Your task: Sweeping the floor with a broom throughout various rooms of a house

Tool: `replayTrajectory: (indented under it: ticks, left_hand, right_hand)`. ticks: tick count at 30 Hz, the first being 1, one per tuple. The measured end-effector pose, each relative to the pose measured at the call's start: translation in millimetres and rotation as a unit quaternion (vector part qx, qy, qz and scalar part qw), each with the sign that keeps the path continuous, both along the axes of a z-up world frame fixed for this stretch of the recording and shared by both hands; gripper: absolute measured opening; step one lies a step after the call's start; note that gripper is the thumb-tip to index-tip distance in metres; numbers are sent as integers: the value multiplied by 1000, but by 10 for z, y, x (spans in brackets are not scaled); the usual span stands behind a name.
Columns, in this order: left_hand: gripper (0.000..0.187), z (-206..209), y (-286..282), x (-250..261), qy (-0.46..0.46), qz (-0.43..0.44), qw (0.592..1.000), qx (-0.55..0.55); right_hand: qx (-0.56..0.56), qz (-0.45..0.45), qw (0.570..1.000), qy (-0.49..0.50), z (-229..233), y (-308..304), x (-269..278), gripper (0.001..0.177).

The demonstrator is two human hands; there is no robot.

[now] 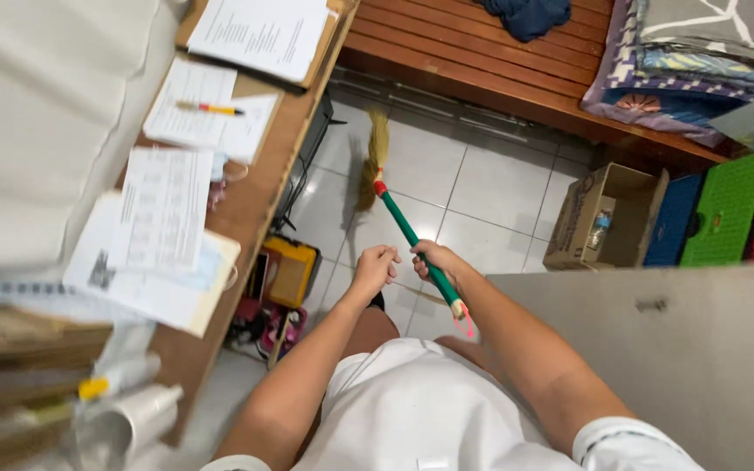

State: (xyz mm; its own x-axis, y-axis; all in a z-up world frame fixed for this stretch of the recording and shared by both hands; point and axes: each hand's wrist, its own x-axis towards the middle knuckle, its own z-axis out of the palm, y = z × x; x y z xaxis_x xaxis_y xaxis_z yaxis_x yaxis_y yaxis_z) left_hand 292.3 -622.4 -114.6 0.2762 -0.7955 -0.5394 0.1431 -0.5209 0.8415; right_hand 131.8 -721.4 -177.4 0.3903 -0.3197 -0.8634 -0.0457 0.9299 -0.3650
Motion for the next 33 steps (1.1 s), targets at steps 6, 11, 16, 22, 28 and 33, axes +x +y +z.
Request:
replayTrajectory:
  ticks: [6, 11, 16, 22, 28, 33]
  left_hand:
    - [26, -146, -719, 723, -57, -76, 995, 15]
    - [27, -234, -1122, 988, -55, -87, 994, 42]
    - [27, -494, -1414, 1108, -59, -84, 993, 65]
    - [31, -220, -1879, 1227, -187, -197, 959, 83]
    - [30, -427, -2397, 1614, -383, -328, 858, 103]
    - [39, -1032, -2724, 1831, -488, -361, 794, 44]
  right_hand:
    - [38, -27, 999, -12, 841, -426, 637, 55]
    - [3, 41, 998, 45, 110, -740, 678, 41]
    - [-20, 48, 997, 53, -181, -927, 931, 46]
    - [-36, 47, 998, 25, -90, -1294, 1091, 45]
    - [-21, 67, 997, 37, -380, -1959, 1394, 37]
    - [-10, 56, 998, 39, -1102, -2363, 1678, 32]
